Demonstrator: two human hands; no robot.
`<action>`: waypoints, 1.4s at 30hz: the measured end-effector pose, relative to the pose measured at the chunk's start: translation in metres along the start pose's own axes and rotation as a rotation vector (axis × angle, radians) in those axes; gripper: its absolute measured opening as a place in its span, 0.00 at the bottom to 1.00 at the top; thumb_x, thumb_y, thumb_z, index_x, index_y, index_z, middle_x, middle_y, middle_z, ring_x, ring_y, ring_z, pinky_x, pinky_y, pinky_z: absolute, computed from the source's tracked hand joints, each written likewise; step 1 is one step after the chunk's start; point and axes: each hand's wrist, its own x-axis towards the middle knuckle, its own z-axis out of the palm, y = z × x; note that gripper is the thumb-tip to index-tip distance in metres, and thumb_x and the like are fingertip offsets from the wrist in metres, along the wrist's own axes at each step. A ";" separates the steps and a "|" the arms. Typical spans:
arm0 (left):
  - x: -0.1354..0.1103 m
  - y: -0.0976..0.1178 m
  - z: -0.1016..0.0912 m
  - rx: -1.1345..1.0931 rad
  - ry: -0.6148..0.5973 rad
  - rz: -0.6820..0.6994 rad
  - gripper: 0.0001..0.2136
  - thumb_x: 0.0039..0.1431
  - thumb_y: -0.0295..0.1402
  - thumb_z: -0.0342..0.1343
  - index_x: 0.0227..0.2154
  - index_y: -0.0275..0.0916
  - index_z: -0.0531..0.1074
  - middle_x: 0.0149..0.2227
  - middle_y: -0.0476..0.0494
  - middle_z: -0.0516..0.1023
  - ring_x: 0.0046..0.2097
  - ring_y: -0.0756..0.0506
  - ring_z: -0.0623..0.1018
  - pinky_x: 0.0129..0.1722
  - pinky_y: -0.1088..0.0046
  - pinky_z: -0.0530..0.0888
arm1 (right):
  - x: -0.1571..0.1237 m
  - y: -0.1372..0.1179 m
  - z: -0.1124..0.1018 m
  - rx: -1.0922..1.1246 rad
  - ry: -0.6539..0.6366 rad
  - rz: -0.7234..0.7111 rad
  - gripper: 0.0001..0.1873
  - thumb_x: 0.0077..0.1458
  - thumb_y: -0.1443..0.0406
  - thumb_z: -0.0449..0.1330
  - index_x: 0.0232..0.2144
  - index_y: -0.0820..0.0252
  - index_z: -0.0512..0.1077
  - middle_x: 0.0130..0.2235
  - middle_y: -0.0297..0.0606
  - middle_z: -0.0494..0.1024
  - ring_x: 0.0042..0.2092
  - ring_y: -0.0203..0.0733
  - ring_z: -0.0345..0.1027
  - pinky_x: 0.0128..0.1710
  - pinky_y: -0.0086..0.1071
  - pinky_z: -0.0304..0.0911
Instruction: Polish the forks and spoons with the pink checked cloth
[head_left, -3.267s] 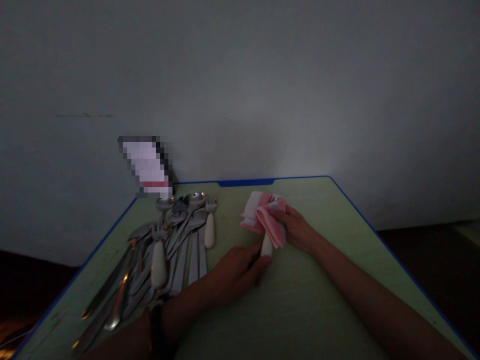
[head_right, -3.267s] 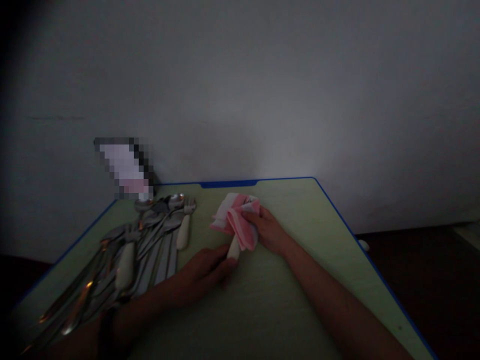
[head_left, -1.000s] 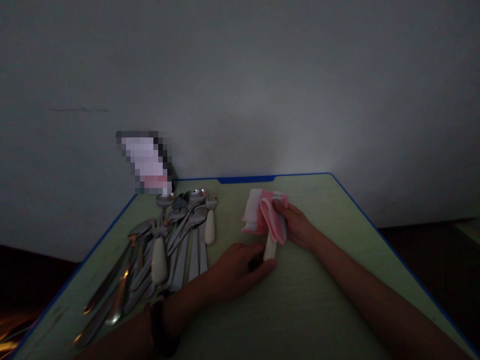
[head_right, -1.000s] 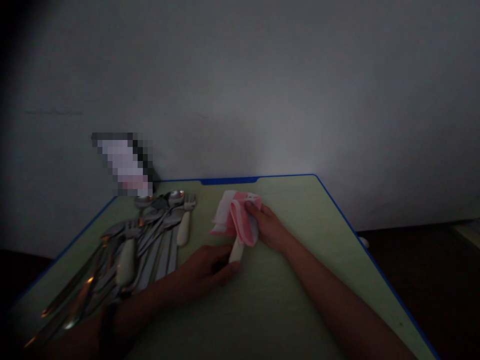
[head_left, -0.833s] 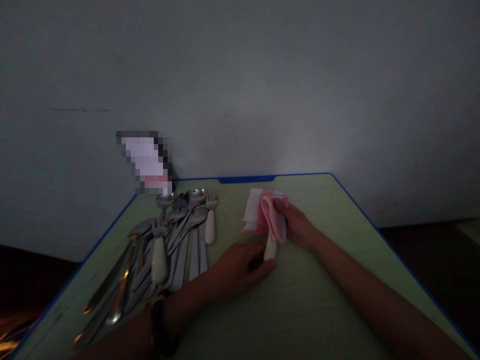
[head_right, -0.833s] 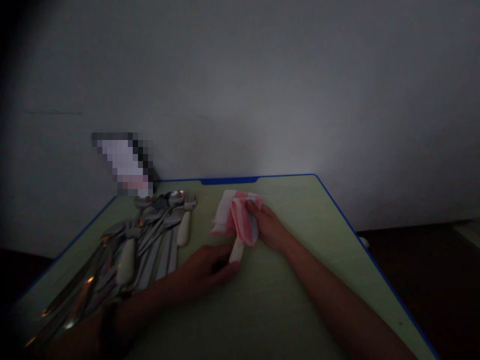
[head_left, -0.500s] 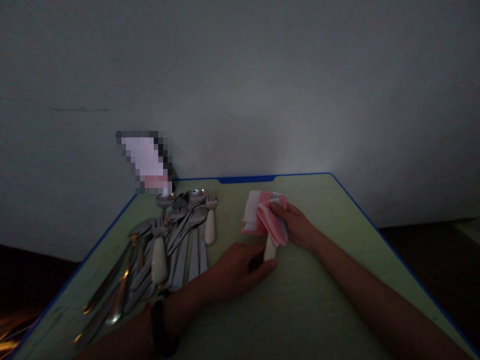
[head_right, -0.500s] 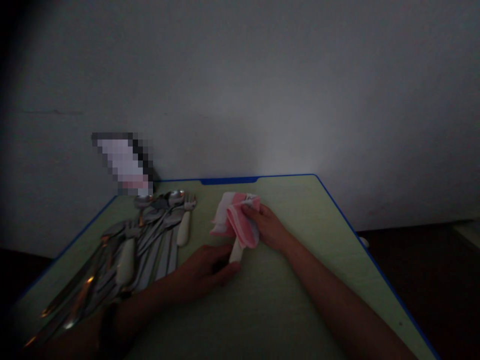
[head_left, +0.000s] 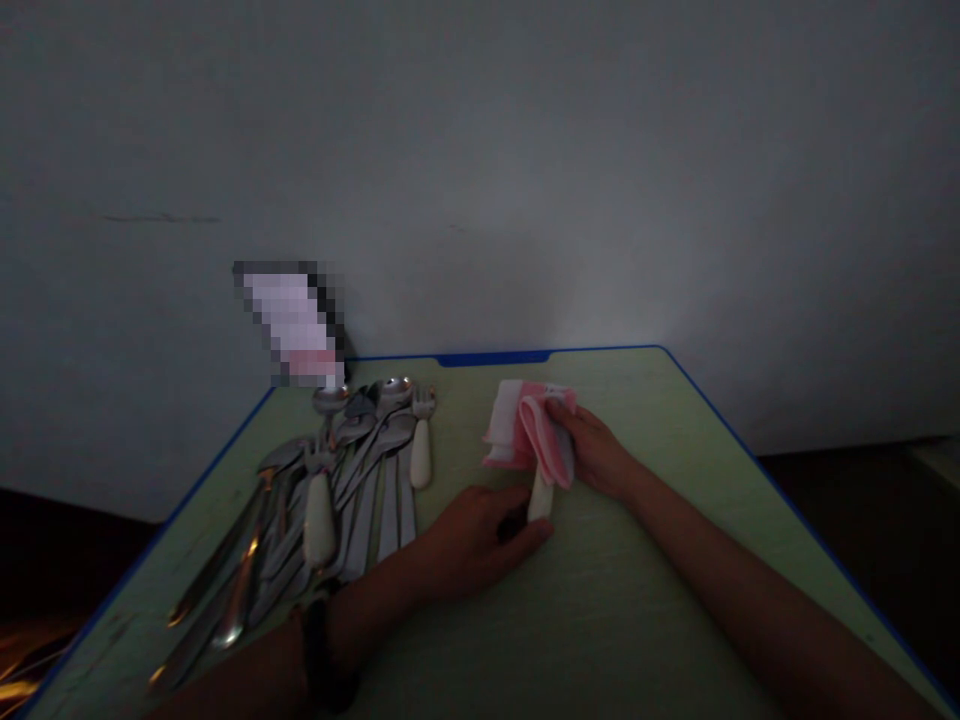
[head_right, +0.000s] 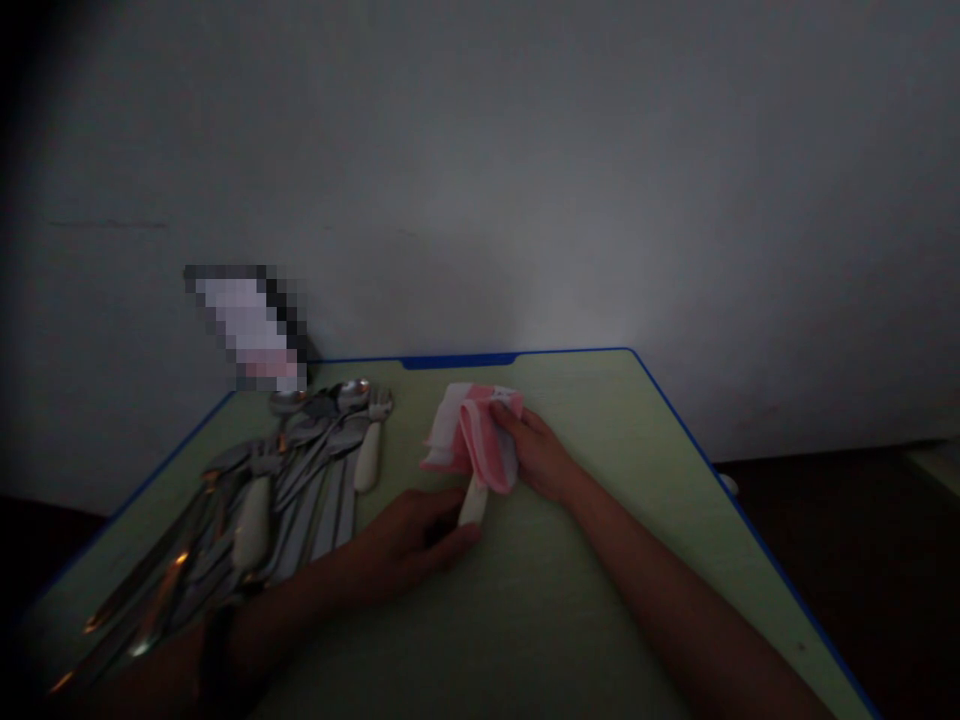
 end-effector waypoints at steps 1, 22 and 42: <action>0.000 0.000 0.000 -0.009 0.003 -0.002 0.13 0.62 0.40 0.44 0.34 0.37 0.69 0.27 0.48 0.72 0.26 0.50 0.68 0.26 0.76 0.64 | 0.000 0.000 -0.001 -0.005 -0.007 0.001 0.15 0.45 0.56 0.63 0.32 0.60 0.73 0.27 0.34 0.77 0.29 0.36 0.69 0.30 0.29 0.62; 0.004 -0.004 -0.002 -0.196 0.035 -0.136 0.20 0.63 0.42 0.42 0.21 0.37 0.66 0.18 0.52 0.68 0.21 0.53 0.67 0.23 0.80 0.62 | 0.003 0.000 -0.003 0.121 -0.043 -0.036 0.13 0.45 0.57 0.64 0.31 0.61 0.73 0.29 0.33 0.76 0.30 0.34 0.68 0.34 0.27 0.63; 0.007 -0.007 0.002 -0.424 0.137 -0.216 0.17 0.62 0.42 0.44 0.26 0.36 0.69 0.21 0.50 0.74 0.21 0.52 0.68 0.22 0.79 0.65 | 0.000 -0.003 -0.006 0.130 -0.206 -0.009 0.13 0.42 0.63 0.66 0.32 0.63 0.73 0.32 0.36 0.78 0.32 0.35 0.70 0.37 0.29 0.64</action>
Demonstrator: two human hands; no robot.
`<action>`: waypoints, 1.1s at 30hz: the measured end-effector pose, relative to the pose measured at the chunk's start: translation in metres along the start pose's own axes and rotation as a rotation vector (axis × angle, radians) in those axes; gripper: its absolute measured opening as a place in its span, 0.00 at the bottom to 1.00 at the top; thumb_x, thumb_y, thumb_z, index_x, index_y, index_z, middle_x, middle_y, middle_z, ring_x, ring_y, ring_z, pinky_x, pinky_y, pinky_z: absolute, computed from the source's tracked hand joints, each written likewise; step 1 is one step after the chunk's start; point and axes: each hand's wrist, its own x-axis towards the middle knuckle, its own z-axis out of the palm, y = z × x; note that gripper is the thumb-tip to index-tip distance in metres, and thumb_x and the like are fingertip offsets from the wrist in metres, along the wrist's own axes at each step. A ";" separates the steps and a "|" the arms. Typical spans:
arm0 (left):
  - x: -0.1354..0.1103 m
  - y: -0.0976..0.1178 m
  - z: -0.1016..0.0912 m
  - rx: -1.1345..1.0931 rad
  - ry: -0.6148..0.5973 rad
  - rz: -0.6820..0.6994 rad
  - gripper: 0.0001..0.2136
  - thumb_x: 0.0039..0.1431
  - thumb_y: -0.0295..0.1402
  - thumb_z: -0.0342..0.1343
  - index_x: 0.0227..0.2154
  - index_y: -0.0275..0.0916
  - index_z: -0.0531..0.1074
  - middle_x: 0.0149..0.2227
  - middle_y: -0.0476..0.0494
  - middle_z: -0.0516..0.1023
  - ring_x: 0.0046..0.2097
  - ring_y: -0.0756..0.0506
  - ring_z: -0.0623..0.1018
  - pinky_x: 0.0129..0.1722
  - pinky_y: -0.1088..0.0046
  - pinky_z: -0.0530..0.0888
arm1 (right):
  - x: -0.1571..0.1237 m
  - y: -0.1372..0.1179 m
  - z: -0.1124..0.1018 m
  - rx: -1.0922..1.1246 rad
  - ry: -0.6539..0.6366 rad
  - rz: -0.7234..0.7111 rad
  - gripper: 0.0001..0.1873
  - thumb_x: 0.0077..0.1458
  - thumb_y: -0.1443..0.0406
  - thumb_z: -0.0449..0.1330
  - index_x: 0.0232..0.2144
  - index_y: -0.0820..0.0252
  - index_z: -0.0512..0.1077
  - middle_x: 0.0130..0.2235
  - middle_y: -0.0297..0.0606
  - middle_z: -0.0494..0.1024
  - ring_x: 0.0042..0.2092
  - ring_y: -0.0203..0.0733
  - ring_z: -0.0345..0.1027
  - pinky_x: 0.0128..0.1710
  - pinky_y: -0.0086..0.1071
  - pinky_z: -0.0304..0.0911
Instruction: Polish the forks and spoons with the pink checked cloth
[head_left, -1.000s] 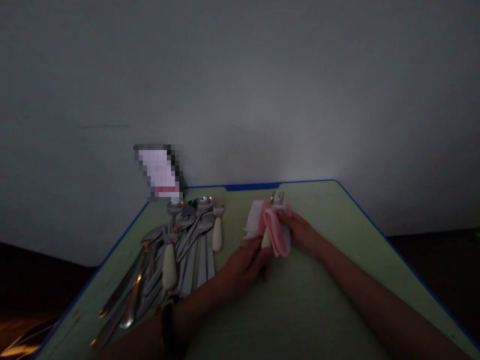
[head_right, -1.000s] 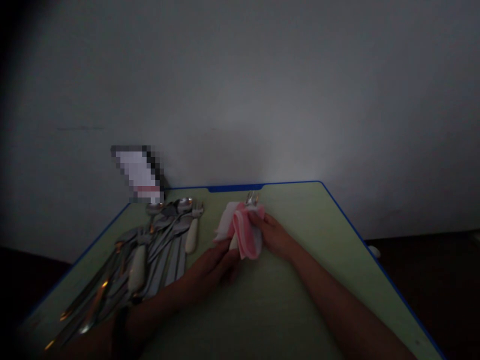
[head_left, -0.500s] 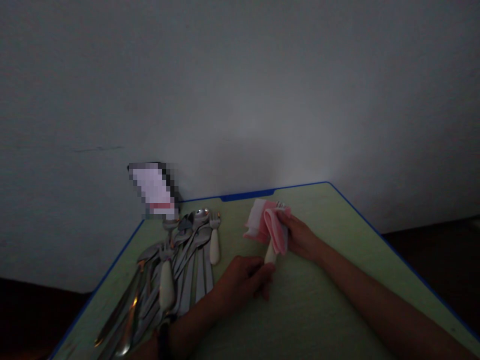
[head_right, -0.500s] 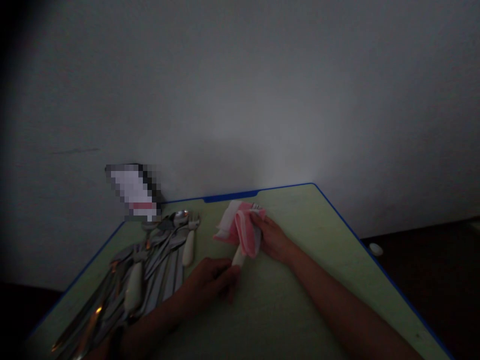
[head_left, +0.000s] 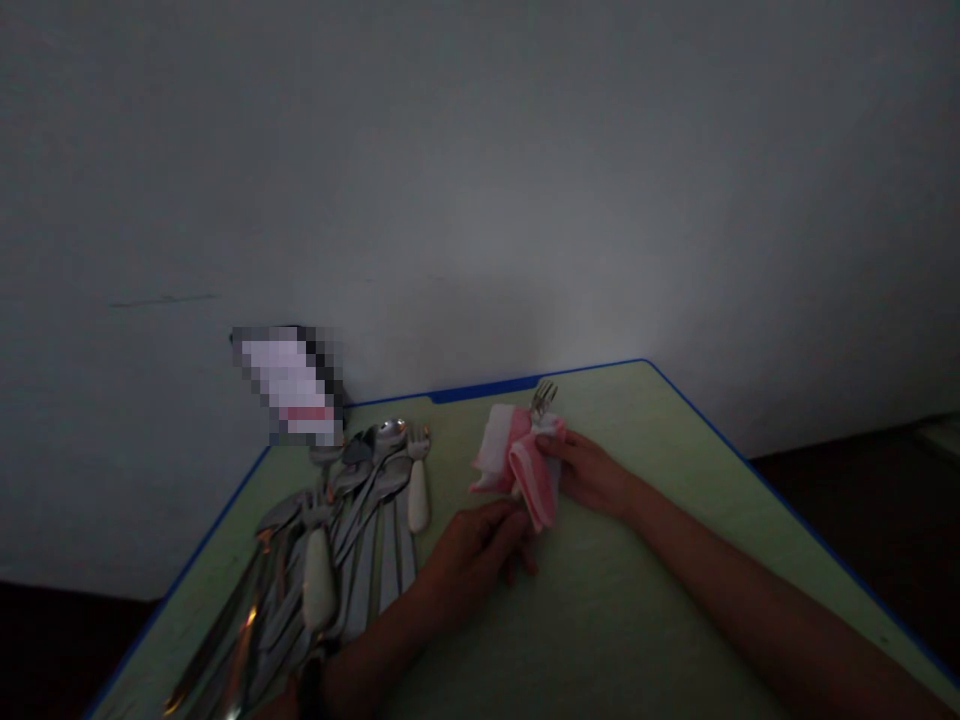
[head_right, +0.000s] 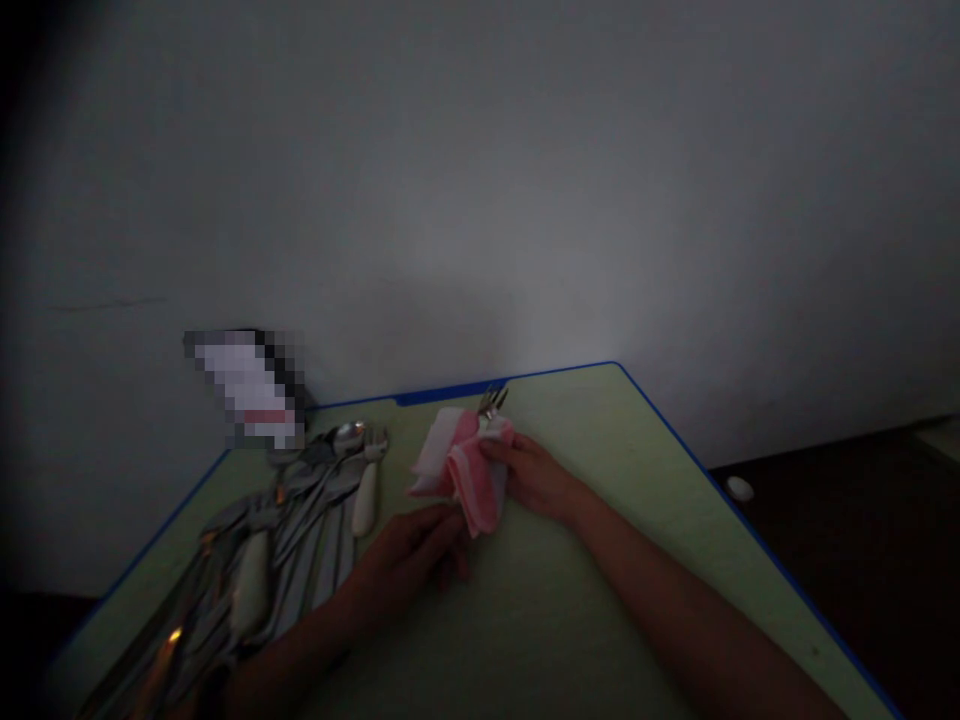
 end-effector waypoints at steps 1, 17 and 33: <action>-0.001 -0.001 0.000 -0.014 0.056 0.004 0.16 0.61 0.42 0.44 0.25 0.36 0.67 0.19 0.51 0.72 0.20 0.53 0.67 0.21 0.80 0.63 | 0.000 0.000 0.000 0.013 0.016 -0.003 0.13 0.42 0.63 0.66 0.32 0.62 0.73 0.32 0.35 0.78 0.32 0.35 0.70 0.37 0.29 0.64; 0.004 -0.002 -0.004 -0.330 0.291 -0.003 0.14 0.60 0.46 0.44 0.38 0.40 0.61 0.17 0.59 0.62 0.16 0.55 0.61 0.15 0.83 0.56 | -0.017 -0.014 0.015 -1.045 -0.299 -0.116 0.12 0.50 0.58 0.57 0.25 0.61 0.72 0.21 0.29 0.69 0.23 0.31 0.57 0.23 0.26 0.52; 0.007 -0.004 -0.003 -0.478 0.406 0.060 0.09 0.60 0.39 0.48 0.41 0.43 0.62 0.24 0.54 0.68 0.20 0.53 0.66 0.14 0.83 0.61 | -0.001 -0.026 -0.024 -0.847 0.039 -0.210 0.16 0.50 0.53 0.57 0.27 0.62 0.69 0.25 0.33 0.71 0.24 0.32 0.60 0.23 0.26 0.54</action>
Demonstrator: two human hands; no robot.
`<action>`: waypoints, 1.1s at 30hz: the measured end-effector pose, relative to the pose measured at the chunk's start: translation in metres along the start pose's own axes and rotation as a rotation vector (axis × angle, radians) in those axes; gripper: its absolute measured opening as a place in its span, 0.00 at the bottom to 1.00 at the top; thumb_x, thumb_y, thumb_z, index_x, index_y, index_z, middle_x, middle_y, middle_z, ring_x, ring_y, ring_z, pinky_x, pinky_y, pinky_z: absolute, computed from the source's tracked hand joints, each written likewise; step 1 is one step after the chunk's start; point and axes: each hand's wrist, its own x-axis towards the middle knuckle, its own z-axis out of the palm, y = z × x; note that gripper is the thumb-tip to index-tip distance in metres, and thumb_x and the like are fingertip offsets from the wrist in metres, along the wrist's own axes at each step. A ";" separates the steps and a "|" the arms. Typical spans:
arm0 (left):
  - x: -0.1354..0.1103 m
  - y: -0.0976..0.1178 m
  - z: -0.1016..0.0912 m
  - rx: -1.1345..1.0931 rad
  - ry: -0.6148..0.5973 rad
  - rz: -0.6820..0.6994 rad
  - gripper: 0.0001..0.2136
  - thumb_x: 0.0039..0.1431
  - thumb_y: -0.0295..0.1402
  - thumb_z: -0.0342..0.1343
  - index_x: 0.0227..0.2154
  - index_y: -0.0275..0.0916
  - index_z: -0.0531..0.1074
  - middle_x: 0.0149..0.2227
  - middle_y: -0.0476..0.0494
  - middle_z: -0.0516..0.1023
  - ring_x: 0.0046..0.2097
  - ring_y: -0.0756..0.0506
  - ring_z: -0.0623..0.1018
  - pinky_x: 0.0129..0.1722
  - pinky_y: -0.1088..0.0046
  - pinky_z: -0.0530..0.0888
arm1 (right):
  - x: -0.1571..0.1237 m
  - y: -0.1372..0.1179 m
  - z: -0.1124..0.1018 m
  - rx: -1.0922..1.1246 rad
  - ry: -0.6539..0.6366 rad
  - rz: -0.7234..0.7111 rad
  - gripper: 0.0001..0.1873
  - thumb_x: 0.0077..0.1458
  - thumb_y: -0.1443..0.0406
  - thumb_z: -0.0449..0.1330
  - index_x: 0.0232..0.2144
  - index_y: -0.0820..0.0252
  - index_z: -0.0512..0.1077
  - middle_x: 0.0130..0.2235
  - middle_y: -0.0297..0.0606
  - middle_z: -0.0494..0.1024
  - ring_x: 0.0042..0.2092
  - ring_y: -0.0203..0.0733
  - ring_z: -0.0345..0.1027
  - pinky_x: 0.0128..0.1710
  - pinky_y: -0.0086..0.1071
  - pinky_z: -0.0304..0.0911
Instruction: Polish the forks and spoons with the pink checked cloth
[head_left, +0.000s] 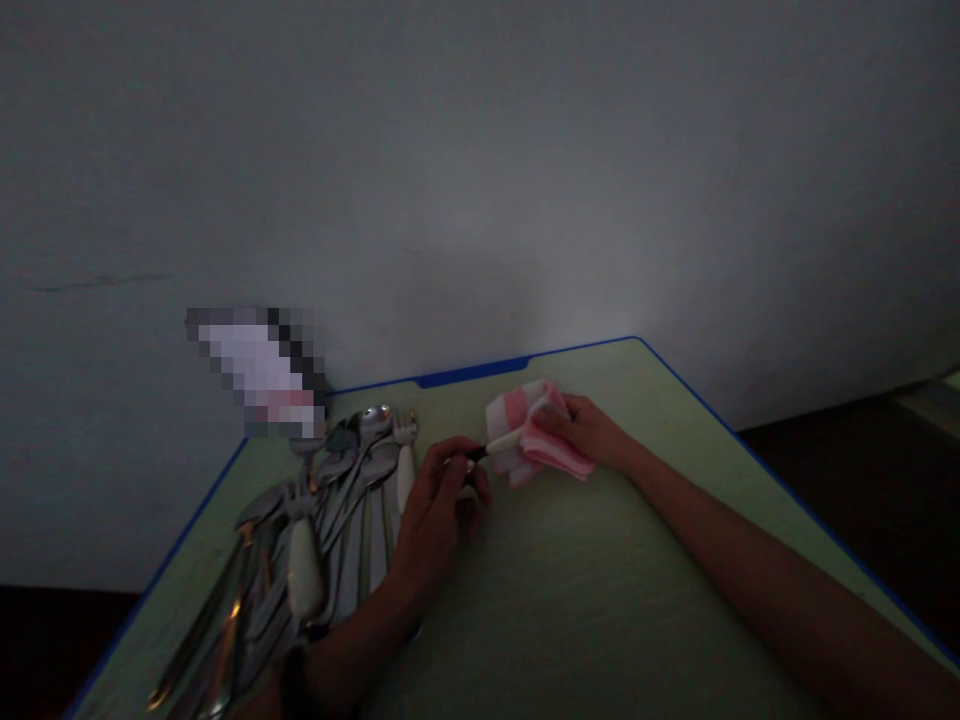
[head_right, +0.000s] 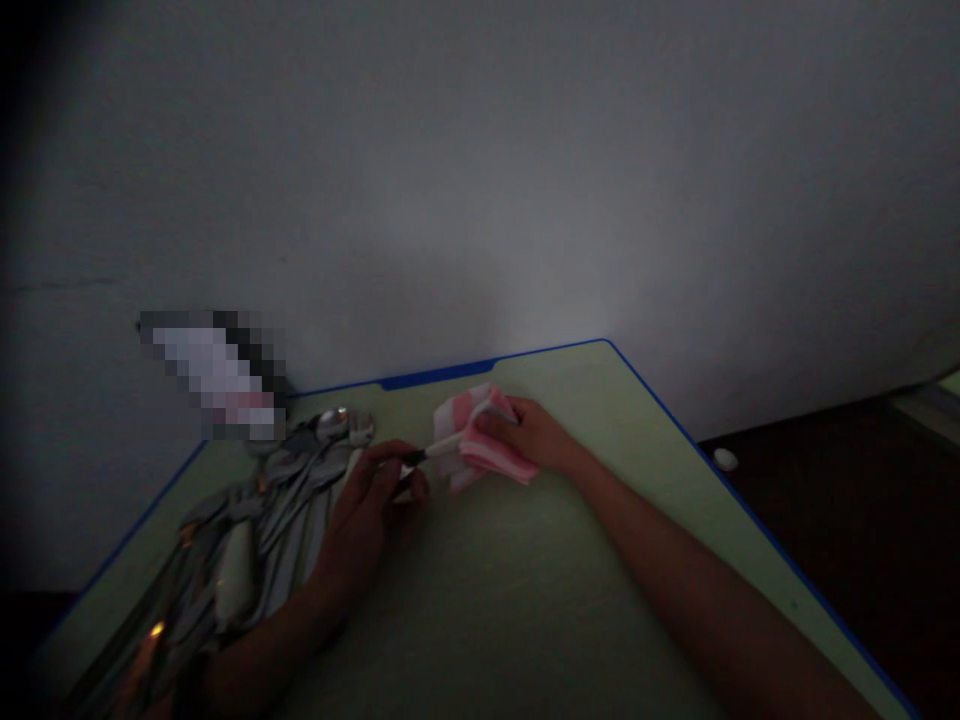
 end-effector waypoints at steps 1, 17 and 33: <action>0.000 0.000 0.000 0.011 -0.027 0.017 0.10 0.60 0.40 0.47 0.42 0.43 0.63 0.27 0.52 0.69 0.23 0.52 0.68 0.16 0.82 0.64 | 0.000 0.001 0.000 0.040 0.014 0.008 0.17 0.50 0.53 0.58 0.27 0.62 0.69 0.25 0.33 0.71 0.24 0.32 0.60 0.23 0.26 0.55; -0.012 0.012 -0.003 0.537 -0.651 0.158 0.13 0.63 0.32 0.46 0.49 0.42 0.67 0.44 0.44 0.75 0.45 0.46 0.73 0.46 0.70 0.68 | -0.003 -0.003 0.044 0.489 0.541 0.107 0.26 0.48 0.45 0.53 0.30 0.62 0.71 0.27 0.35 0.73 0.27 0.34 0.64 0.27 0.28 0.58; -0.008 0.000 0.001 0.588 -0.405 0.082 0.08 0.63 0.35 0.44 0.38 0.38 0.66 0.30 0.49 0.71 0.26 0.52 0.70 0.26 0.78 0.67 | -0.002 -0.006 0.059 0.882 0.252 0.172 0.11 0.37 0.65 0.65 0.27 0.63 0.71 0.26 0.31 0.74 0.28 0.34 0.64 0.30 0.27 0.59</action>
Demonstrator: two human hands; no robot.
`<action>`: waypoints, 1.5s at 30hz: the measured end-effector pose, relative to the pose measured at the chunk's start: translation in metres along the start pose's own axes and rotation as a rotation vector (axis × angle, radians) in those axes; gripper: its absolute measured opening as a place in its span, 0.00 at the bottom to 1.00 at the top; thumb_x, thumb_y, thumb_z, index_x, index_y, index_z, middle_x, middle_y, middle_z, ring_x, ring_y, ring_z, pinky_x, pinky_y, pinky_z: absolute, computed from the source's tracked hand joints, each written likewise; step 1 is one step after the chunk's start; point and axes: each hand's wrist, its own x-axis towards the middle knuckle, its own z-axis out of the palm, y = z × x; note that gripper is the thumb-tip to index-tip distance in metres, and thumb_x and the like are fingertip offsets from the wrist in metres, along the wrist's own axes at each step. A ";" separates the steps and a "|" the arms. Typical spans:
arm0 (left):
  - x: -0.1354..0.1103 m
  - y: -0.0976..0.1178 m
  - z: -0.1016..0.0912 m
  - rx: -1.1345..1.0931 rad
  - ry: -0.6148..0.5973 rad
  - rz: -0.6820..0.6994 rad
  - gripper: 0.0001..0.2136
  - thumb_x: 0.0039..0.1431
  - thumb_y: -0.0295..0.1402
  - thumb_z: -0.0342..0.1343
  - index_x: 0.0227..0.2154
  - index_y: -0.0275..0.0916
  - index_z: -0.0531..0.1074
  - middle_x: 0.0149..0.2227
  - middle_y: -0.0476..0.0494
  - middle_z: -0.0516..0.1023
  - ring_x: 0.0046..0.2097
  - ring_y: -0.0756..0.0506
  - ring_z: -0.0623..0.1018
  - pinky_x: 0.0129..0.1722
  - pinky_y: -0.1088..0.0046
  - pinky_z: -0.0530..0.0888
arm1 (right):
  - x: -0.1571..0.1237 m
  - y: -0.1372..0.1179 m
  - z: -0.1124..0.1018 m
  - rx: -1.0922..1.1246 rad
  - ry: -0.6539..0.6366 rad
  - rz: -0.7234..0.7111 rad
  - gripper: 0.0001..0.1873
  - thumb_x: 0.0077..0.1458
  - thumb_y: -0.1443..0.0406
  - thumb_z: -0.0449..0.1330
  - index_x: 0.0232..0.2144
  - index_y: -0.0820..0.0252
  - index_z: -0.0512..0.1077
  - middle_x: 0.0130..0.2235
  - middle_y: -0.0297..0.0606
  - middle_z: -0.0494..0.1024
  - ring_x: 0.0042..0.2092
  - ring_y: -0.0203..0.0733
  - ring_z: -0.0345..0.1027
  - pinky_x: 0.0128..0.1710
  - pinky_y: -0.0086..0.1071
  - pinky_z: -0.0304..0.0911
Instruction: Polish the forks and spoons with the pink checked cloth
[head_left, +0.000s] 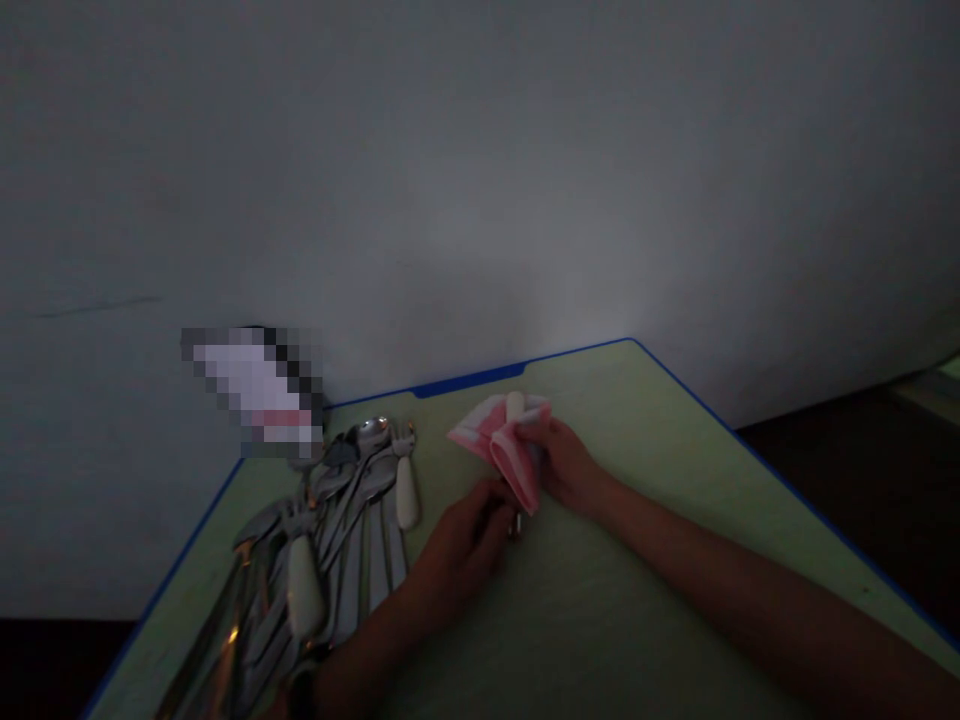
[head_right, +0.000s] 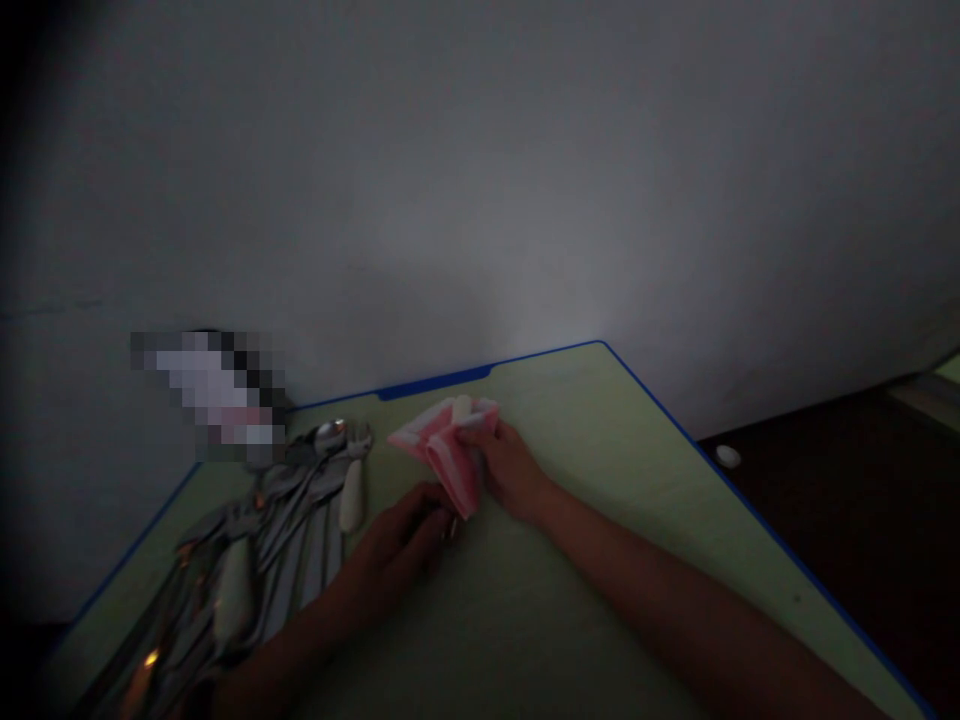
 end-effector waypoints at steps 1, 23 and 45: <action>0.000 0.000 0.000 -0.047 0.007 -0.016 0.09 0.64 0.36 0.42 0.39 0.38 0.64 0.29 0.50 0.70 0.23 0.53 0.68 0.24 0.78 0.66 | 0.002 -0.001 -0.002 0.000 0.024 -0.026 0.09 0.38 0.65 0.64 0.26 0.63 0.70 0.25 0.31 0.73 0.27 0.33 0.63 0.29 0.27 0.58; 0.007 0.009 -0.006 -0.007 0.061 -0.151 0.16 0.61 0.42 0.46 0.22 0.38 0.65 0.18 0.54 0.65 0.21 0.52 0.65 0.21 0.79 0.61 | 0.007 -0.008 -0.007 -0.045 -0.078 -0.063 0.16 0.44 0.55 0.64 0.32 0.60 0.70 0.31 0.33 0.76 0.32 0.35 0.67 0.36 0.29 0.63; 0.004 0.007 -0.004 -0.019 0.005 -0.139 0.10 0.59 0.39 0.50 0.33 0.37 0.68 0.20 0.54 0.67 0.21 0.52 0.66 0.20 0.80 0.61 | 0.009 -0.013 -0.009 0.042 -0.023 0.073 0.09 0.41 0.65 0.64 0.27 0.63 0.70 0.24 0.31 0.74 0.24 0.33 0.64 0.27 0.27 0.62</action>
